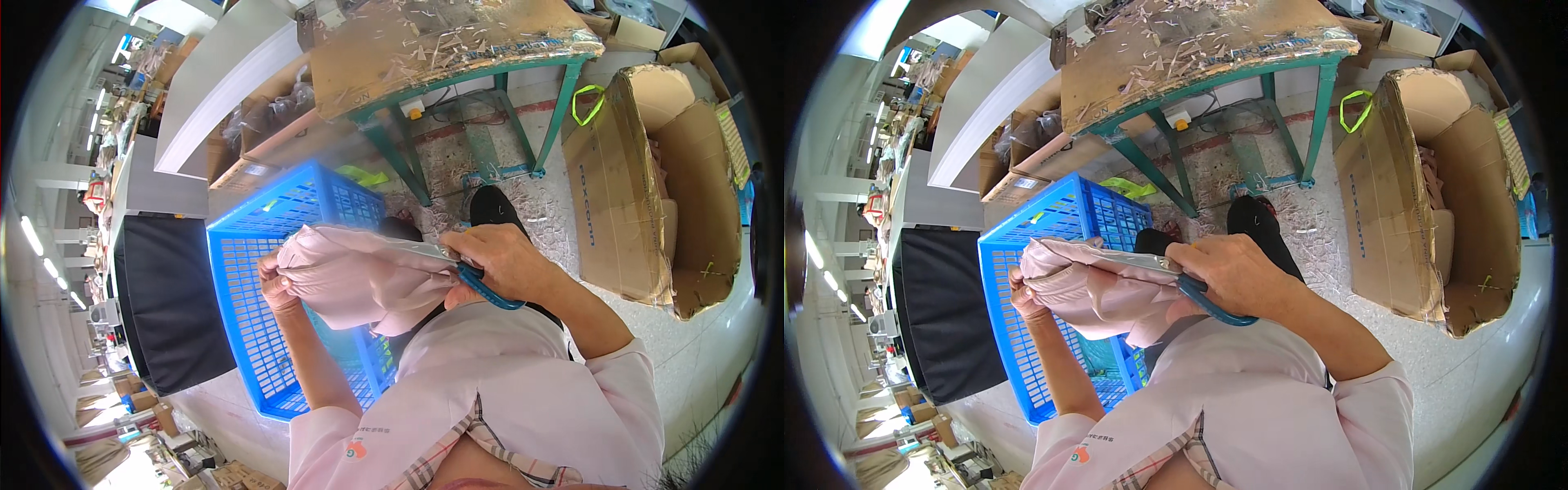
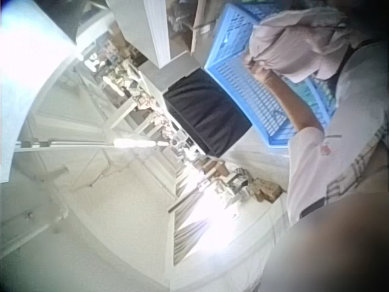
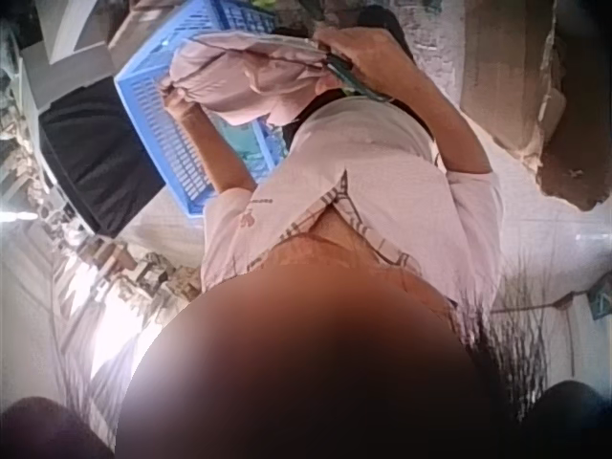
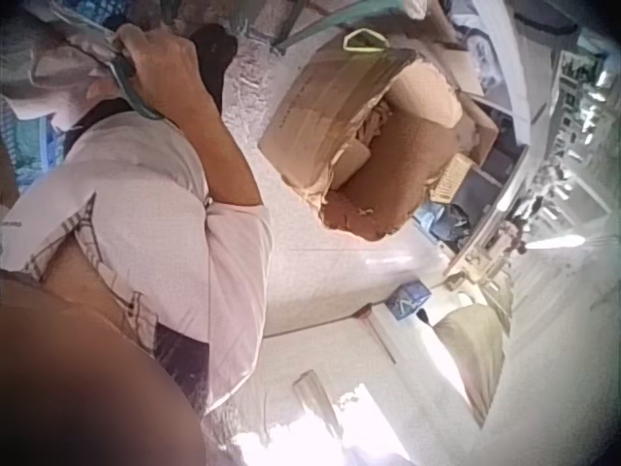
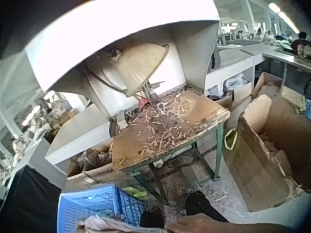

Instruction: Trimming loose threads and excess material from pink backpacks using scissors on a factory floor.

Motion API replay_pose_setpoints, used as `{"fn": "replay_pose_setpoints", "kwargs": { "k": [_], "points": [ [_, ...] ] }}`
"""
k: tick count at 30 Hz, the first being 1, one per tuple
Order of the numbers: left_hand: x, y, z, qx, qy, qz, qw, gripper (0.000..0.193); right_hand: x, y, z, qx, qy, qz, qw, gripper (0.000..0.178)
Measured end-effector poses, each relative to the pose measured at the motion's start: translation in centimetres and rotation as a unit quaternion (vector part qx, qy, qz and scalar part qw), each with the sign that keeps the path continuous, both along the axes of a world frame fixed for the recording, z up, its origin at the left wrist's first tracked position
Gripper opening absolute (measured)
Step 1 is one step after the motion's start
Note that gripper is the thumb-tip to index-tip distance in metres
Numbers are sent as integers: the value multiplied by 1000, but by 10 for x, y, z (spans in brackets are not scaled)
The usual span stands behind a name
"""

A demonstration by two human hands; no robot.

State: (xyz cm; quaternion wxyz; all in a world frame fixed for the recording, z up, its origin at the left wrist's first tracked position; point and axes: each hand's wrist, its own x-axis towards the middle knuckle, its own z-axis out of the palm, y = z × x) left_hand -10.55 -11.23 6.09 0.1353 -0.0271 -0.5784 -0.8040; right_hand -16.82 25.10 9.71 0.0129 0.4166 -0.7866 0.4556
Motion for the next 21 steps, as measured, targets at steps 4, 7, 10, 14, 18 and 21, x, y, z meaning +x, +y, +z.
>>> {"fn": "replay_pose_setpoints", "kwargs": {
  "k": [4,7,10,14,18,21],
  "points": [
    [3,-10,-6,30,23,-31,999,36,2,-2,1,-16,-17,8,1000,44],
    [0,-3,-2,33,26,-38,998,35,4,-3,-2,-11,-21,7,1000,42],
    [2,-6,-2,4,9,-14,1000,39,5,-3,1,10,-42,14,999,40],
    [4,1,5,-4,-2,5,1000,39,4,-4,5,17,-44,-1,999,41],
    [4,-1,3,-32,-9,-3,999,39,1,-4,18,36,-43,-10,998,36],
    [3,6,7,-51,-4,-8,999,40,-2,-5,10,53,2,-21,998,62]
  ]
}}
